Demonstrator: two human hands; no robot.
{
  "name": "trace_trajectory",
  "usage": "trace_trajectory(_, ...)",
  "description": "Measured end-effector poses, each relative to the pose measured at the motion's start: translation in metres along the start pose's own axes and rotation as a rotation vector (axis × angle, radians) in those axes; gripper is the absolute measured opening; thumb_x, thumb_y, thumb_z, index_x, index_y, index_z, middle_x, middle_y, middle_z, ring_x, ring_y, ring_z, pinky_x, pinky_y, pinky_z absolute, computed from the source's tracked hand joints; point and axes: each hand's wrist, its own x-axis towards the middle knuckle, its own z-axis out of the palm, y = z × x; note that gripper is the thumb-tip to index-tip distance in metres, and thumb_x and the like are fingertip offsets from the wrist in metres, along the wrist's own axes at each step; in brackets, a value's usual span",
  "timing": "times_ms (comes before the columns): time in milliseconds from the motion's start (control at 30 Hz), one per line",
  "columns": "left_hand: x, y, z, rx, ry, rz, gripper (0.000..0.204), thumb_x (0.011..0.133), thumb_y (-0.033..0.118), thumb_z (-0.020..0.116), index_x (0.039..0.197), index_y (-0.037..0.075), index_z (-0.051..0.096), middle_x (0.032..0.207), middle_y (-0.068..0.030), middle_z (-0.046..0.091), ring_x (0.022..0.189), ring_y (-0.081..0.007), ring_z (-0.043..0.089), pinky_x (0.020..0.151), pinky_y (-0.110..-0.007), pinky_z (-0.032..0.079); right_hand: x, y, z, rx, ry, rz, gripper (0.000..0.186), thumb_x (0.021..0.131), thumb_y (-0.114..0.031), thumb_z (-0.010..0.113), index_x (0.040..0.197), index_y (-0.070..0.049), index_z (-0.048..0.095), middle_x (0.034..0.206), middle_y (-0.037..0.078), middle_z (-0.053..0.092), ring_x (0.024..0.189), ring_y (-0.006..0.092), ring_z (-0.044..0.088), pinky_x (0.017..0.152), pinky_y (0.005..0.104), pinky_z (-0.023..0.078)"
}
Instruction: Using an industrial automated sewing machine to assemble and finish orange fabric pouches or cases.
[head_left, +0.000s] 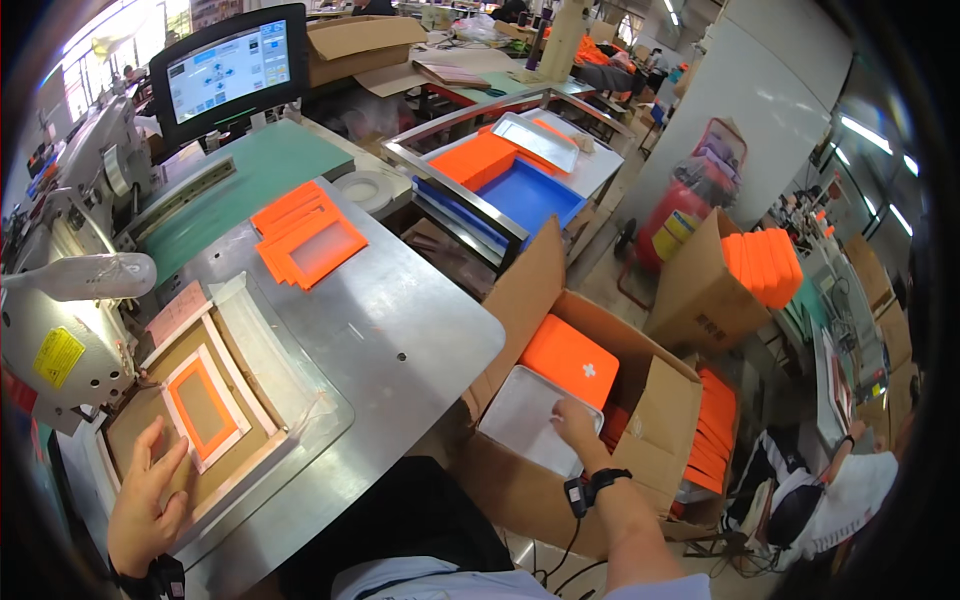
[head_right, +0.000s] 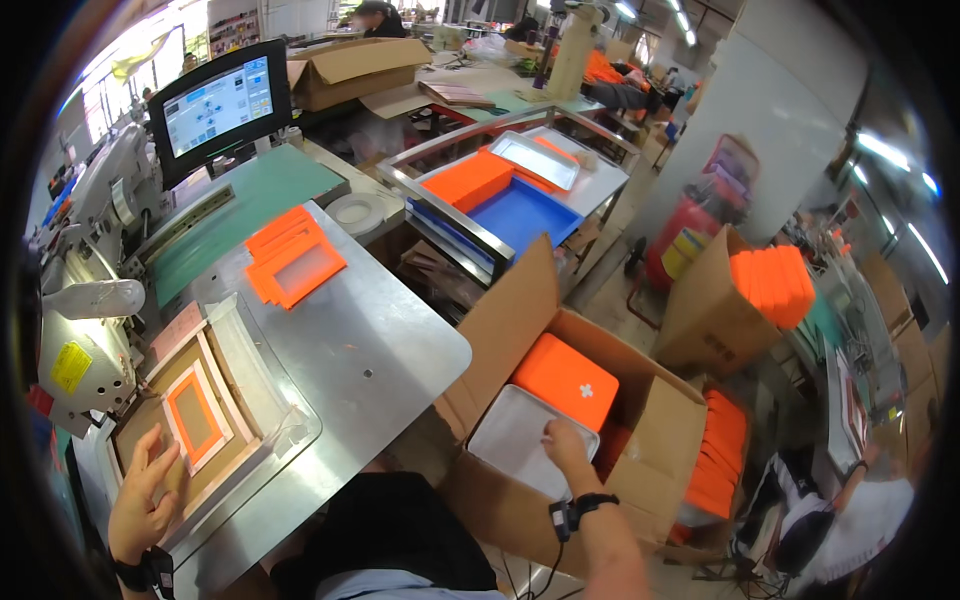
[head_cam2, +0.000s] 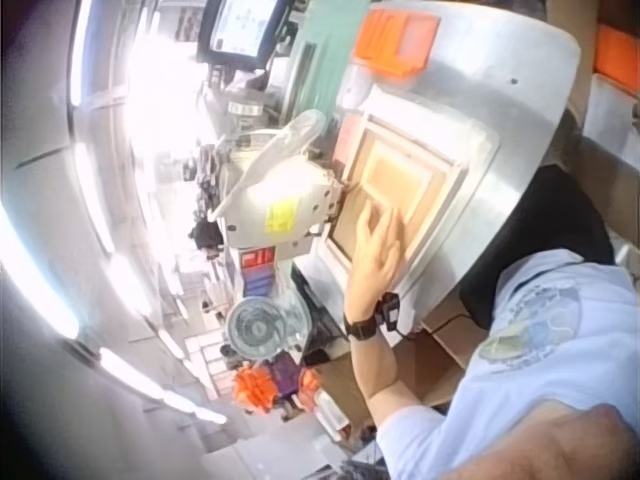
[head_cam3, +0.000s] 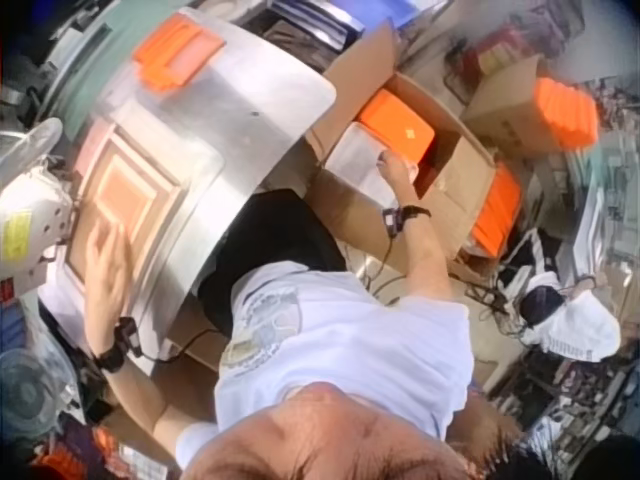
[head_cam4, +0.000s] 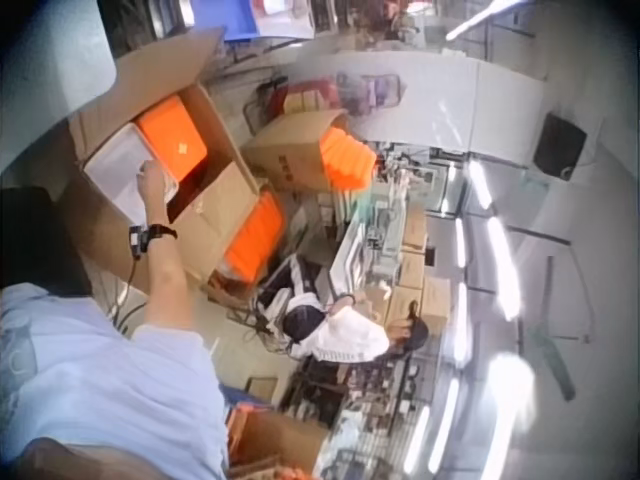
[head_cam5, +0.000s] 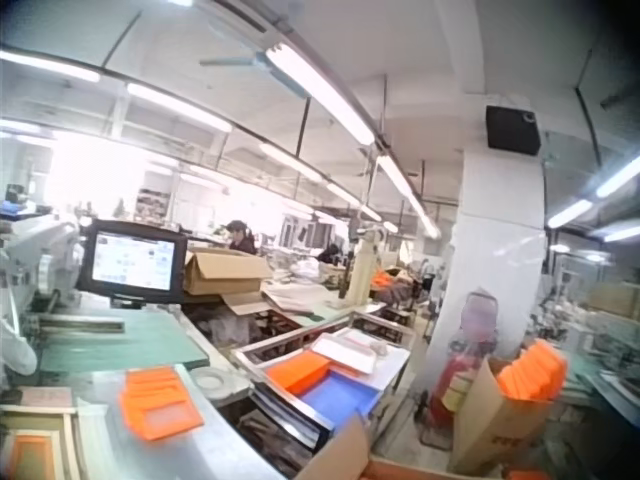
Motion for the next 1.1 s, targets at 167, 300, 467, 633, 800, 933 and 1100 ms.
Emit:
trace_trajectory(167, -0.016, -0.002, 0.000, -0.016, 0.001, -0.068, 0.064, 0.073, -0.006, 0.054, 0.137, -0.003, 0.052, 0.153, -0.0286, 0.029, 0.141, -0.0441, 0.035, 0.118, -0.044, 0.027, 0.045, -0.036, 0.021, -0.079, 0.271, 0.146, 0.018, 0.079, -0.008, 0.067, 0.096, -0.006, 0.060, 0.099, 0.016, 0.059, 0.094, 0.0388, 0.061, 0.080, 0.0484, 0.052)
trace_trajectory(300, -0.025, -0.008, -0.001, -0.020, 0.018, -0.094, 0.066, 0.073, -0.004, 0.054, 0.138, -0.001, 0.051, 0.154, -0.0265, 0.029, 0.141, -0.0419, 0.036, 0.118, -0.044, 0.028, 0.075, -0.008, 0.033, -0.170, 0.181, 0.179, 0.014, 0.081, -0.011, 0.065, 0.093, -0.005, 0.062, 0.100, 0.017, 0.061, 0.094, 0.0386, 0.061, 0.079, 0.0498, 0.052)
trace_trajectory(467, -0.034, -0.012, 0.002, -0.024, 0.045, -0.112, 0.066, 0.074, -0.002, 0.053, 0.139, -0.001, 0.050, 0.156, -0.0256, 0.028, 0.142, -0.0405, 0.035, 0.118, -0.045, 0.028, 0.091, -0.003, 0.027, -0.243, 0.044, 0.185, 0.013, 0.080, -0.015, 0.068, 0.086, -0.003, 0.064, 0.094, 0.018, 0.064, 0.092, 0.0387, 0.063, 0.078, 0.0475, 0.053)
trace_trajectory(633, -0.032, -0.017, 0.003, -0.020, 0.058, -0.078, 0.062, 0.075, -0.004, 0.055, 0.137, -0.003, 0.051, 0.154, -0.0287, 0.027, 0.141, -0.0440, 0.035, 0.118, -0.045, 0.029, 0.080, 0.012, 0.000, 0.163, -0.028, 0.240, 0.019, 0.080, -0.019, 0.073, 0.087, -0.002, 0.065, 0.087, 0.018, 0.068, 0.083, 0.0353, 0.066, 0.074, 0.0420, 0.053)
trace_trajectory(800, -0.024, -0.014, 0.002, -0.028, 0.049, -0.064, 0.063, 0.075, -0.004, 0.056, 0.138, -0.001, 0.051, 0.154, -0.0286, 0.027, 0.141, -0.0435, 0.035, 0.118, -0.046, 0.030, 0.066, -0.011, -0.044, 0.153, -0.088, 0.148, 0.022, 0.080, -0.021, 0.075, 0.085, -0.003, 0.063, 0.082, 0.017, 0.068, 0.079, 0.0327, 0.067, 0.069, 0.0408, 0.052)
trace_trajectory(933, -0.023, -0.013, 0.001, -0.032, 0.059, -0.039, 0.063, 0.075, -0.004, 0.056, 0.138, -0.002, 0.051, 0.154, -0.0282, 0.027, 0.142, -0.0432, 0.035, 0.118, -0.046, 0.029, 0.057, -0.027, -0.035, -0.279, 0.098, -0.139, 0.012, 0.081, -0.015, 0.067, 0.079, -0.005, 0.060, 0.078, 0.016, 0.065, 0.073, 0.0352, 0.066, 0.063, 0.0447, 0.051)
trace_trajectory(1100, -0.032, -0.013, 0.002, -0.064, 0.069, -0.036, 0.062, 0.075, -0.006, 0.057, 0.136, -0.004, 0.052, 0.155, -0.0280, 0.027, 0.143, -0.0433, 0.033, 0.119, -0.046, 0.028, 0.053, -0.027, -0.019, -0.414, 0.161, -0.137, 0.006, 0.081, -0.009, 0.057, 0.084, -0.007, 0.061, 0.077, 0.012, 0.063, 0.070, 0.0328, 0.065, 0.062, 0.0451, 0.050)
